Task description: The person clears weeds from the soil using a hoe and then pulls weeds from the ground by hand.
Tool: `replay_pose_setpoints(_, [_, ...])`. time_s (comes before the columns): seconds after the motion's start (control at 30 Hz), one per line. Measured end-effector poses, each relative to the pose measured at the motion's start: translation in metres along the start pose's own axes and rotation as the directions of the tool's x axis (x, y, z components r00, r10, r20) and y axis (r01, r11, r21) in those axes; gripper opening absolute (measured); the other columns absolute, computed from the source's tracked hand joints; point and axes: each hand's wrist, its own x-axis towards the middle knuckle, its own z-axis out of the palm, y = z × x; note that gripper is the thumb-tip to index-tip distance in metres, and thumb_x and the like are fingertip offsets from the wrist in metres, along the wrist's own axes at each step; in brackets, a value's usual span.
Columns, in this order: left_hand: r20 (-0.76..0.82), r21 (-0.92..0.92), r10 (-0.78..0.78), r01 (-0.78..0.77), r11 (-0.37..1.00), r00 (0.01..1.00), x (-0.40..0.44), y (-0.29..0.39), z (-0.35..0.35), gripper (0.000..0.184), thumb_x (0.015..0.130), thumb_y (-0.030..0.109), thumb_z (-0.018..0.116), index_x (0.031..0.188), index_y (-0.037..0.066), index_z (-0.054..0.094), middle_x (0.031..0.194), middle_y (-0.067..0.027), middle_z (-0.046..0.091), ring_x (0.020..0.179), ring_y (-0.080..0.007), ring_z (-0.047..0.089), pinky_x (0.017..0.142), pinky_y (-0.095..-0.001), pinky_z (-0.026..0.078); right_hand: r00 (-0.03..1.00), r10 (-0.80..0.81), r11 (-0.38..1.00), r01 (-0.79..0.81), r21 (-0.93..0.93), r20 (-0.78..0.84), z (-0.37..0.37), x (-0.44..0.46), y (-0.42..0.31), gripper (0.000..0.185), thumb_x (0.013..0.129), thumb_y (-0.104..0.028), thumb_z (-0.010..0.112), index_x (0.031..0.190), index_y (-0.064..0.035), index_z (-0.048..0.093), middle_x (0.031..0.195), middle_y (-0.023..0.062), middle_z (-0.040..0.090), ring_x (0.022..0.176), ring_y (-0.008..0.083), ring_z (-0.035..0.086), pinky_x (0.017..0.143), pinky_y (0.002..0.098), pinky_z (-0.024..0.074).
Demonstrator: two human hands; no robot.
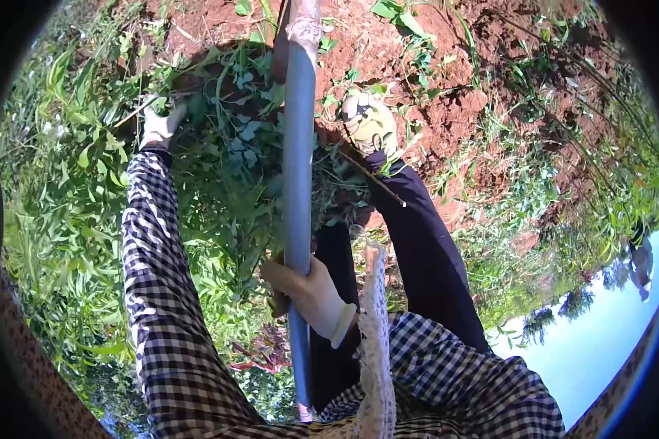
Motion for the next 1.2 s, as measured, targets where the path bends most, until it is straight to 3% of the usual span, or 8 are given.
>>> replay_pose_setpoints(0.03, [-0.075,0.136,-0.182,0.191,0.972,0.980,-0.003,0.012,0.011,0.112,0.058,0.052,0.077,0.141,0.002,0.019,0.130,-0.0269,0.045,0.118,-0.0354,0.047,0.100,-0.0379,0.038,1.000,0.007,1.000,-0.007,0.013,-0.005,0.000,0.001,0.001,0.021,0.081,-0.020,0.064,0.081,-0.0023,0.052,0.056,0.0033,0.051,0.045,0.0115,0.048,0.045,0.0262,0.0406])
replay_pose_setpoints(0.2, [-0.193,-0.264,-0.251,0.196,0.944,0.949,-0.004,0.010,0.025,0.123,0.054,0.043,0.083,0.141,-0.003,0.010,0.130,-0.0278,0.043,0.116,-0.0349,0.049,0.098,-0.0360,0.039,0.999,0.021,1.000,-0.021,-0.006,-0.027,0.002,0.002,0.002,0.021,0.082,-0.019,0.066,0.084,-0.0037,0.051,0.061,0.0018,0.049,0.048,0.0102,0.048,0.046,0.0255,0.0412])
replay_pose_setpoints(0.3, [0.183,0.367,0.106,-0.168,0.915,0.977,0.035,-0.055,0.018,0.060,0.078,0.039,0.063,0.126,0.007,0.049,0.122,-0.0173,0.056,0.113,-0.0276,0.053,0.098,-0.0327,0.039,1.000,0.027,0.996,-0.027,-0.090,-0.004,0.005,0.004,0.001,0.019,0.082,-0.018,0.062,0.082,-0.0042,0.049,0.062,0.0034,0.051,0.051,0.0132,0.050,0.053,0.0287,0.0467])
replay_pose_setpoints(0.4, [0.008,-0.224,-0.172,0.169,0.960,0.985,0.023,-0.045,0.037,0.041,0.086,0.042,0.057,0.108,0.008,0.064,0.102,-0.0108,0.063,0.088,-0.0209,0.057,0.083,-0.0294,0.044,0.998,0.038,0.995,-0.043,-0.094,-0.053,0.008,0.003,0.002,0.020,0.082,-0.018,0.062,0.086,-0.0037,0.049,0.061,0.0033,0.051,0.052,0.0133,0.051,0.053,0.0286,0.0467])
replay_pose_setpoints(0.43, [0.216,-0.352,-0.360,0.416,0.839,0.908,0.009,-0.017,0.021,0.045,0.084,0.045,0.059,0.105,0.006,0.064,0.099,-0.0089,0.062,0.082,-0.0176,0.056,0.077,-0.0292,0.044,0.999,0.043,0.992,-0.046,-0.115,-0.026,0.004,0.005,0.004,0.022,0.082,-0.017,0.063,0.090,-0.0032,0.048,0.062,0.0034,0.051,0.053,0.0135,0.052,0.053,0.0286,0.0467])
replay_pose_setpoints(0.83, [0.095,-0.842,-0.483,0.329,0.427,0.870,-0.015,-0.022,0.030,0.027,0.089,0.037,0.053,0.076,0.013,0.052,0.062,0.0038,0.040,0.051,-0.0110,0.037,0.049,-0.0276,0.033,0.997,-0.004,0.995,-0.003,-0.100,-0.075,0.007,0.008,0.012,0.020,0.082,-0.017,0.064,0.086,-0.0011,0.053,0.058,0.0039,0.053,0.046,0.0119,0.053,0.047,0.0267,0.0471])
replay_pose_setpoints(1.0, [0.055,-0.924,-0.315,0.168,0.344,0.948,-0.036,-0.003,0.022,0.021,0.090,0.028,0.052,0.073,0.015,0.050,0.054,0.0063,0.033,0.042,-0.0099,0.029,0.041,-0.0249,0.023,0.999,-0.004,0.995,0.000,-0.097,-0.037,0.006,0.010,0.013,0.023,0.081,-0.018,0.064,0.090,-0.0018,0.050,0.061,0.0037,0.052,0.050,0.0129,0.053,0.050,0.0283,0.0486])
replay_pose_setpoints(1.2, [-0.243,-0.768,-0.192,-0.068,0.637,0.951,-0.059,0.031,0.035,0.026,0.090,0.023,0.052,0.088,-0.003,0.059,0.066,-0.0008,0.052,0.056,-0.0092,0.042,0.052,-0.0250,0.035,0.999,-0.014,0.991,0.009,-0.132,-0.037,0.005,0.010,0.018,0.025,0.081,-0.019,0.062,0.093,-0.0023,0.048,0.064,0.0037,0.051,0.053,0.0143,0.054,0.054,0.0302,0.0507])
